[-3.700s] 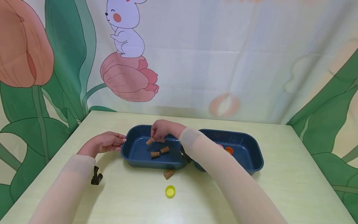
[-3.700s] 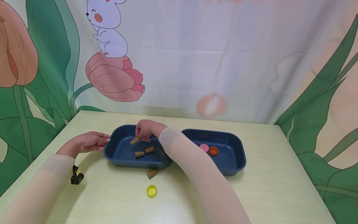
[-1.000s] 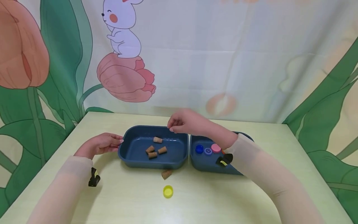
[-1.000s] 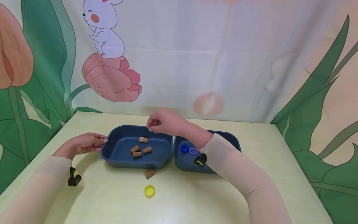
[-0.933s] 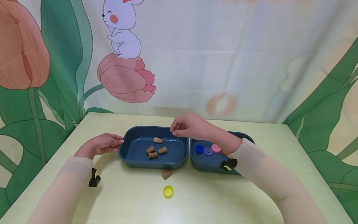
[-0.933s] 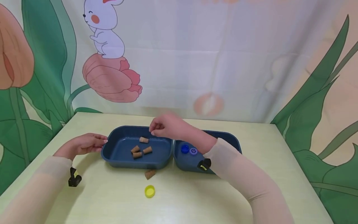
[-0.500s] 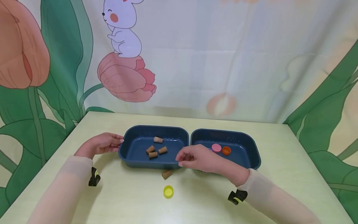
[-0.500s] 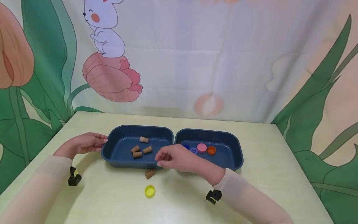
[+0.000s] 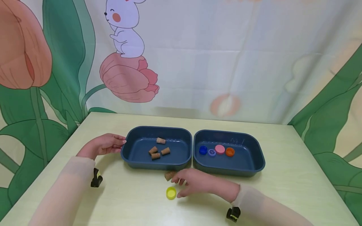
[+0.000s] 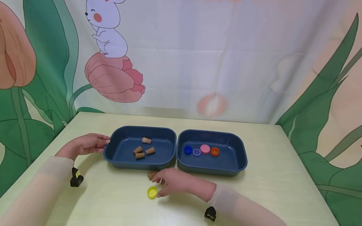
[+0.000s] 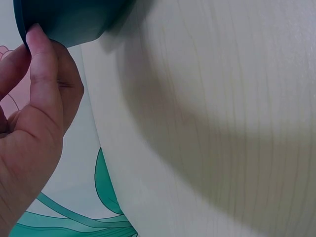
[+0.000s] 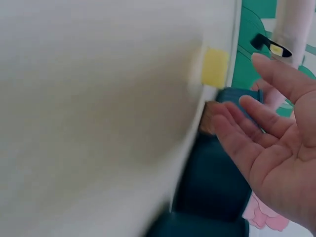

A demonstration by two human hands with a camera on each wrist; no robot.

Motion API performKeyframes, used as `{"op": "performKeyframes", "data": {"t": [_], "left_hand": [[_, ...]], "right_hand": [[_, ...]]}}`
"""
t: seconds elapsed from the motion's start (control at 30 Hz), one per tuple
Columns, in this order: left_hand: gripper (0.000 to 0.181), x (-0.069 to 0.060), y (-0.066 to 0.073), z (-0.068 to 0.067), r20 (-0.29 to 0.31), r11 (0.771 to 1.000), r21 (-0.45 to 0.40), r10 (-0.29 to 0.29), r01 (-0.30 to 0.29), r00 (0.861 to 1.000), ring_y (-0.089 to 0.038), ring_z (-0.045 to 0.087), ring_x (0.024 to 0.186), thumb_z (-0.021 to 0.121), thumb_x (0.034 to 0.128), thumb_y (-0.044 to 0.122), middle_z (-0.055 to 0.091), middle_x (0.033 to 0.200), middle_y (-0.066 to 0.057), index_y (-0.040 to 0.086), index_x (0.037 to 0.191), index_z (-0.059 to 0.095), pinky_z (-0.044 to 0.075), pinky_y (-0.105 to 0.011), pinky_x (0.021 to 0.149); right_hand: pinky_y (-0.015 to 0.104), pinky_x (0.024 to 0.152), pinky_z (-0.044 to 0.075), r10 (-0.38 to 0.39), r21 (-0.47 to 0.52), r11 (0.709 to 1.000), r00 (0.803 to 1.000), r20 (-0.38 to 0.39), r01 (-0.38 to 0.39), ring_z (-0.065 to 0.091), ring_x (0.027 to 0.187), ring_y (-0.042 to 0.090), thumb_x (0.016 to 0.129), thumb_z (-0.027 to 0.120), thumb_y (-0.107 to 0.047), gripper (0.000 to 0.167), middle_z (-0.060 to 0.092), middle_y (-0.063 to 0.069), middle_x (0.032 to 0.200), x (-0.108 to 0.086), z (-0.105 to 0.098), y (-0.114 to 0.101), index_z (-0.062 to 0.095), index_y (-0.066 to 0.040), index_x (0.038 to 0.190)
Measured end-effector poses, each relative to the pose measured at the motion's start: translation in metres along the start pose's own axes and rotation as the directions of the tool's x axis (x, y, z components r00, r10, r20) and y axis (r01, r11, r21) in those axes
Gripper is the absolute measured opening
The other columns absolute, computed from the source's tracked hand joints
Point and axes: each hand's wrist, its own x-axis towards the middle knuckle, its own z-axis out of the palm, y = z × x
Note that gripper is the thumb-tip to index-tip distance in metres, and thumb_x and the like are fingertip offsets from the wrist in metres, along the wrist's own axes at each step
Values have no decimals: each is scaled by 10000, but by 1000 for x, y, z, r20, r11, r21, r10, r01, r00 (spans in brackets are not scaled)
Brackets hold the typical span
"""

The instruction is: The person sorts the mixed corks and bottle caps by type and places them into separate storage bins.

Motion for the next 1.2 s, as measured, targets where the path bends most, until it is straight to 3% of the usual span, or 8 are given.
{"op": "performKeyframes", "data": {"t": [0.13,0.37,0.63,1.2], "left_hand": [[520,0,0,0,5,1000,-1,2,-2,1000,2,680,770,451,1085,103,709,852,114,-157,1504,284,600,-149,761],[504,-1,0,1,6,1000,-8,0,0,1000,-3,681,760,449,1086,101,712,842,105,-161,1491,302,603,-152,756],[526,-1,1,2,1,1000,5,4,-4,1000,5,681,772,436,1089,104,713,851,121,-164,1510,268,599,-148,764],[507,0,0,1,2,1000,-8,4,-4,1000,4,688,769,442,1086,104,713,844,120,-153,1498,293,603,-151,764]], "right_hand": [[160,856,544,-43,-89,995,999,-26,41,682,1009,162,843,835,-153,483,732,116,1210,3,9,0,678,-12,1277],[187,924,540,-40,-192,981,999,-32,33,630,980,98,824,856,-173,508,727,75,1186,11,17,0,684,-37,1282],[210,995,531,-42,-288,957,999,-29,32,650,1065,121,833,846,-171,448,734,63,1213,13,19,-4,709,-49,1242],[206,983,536,-79,-313,948,995,-54,58,675,1063,129,843,826,-159,352,764,39,1153,13,20,-2,751,-70,1175]]}}
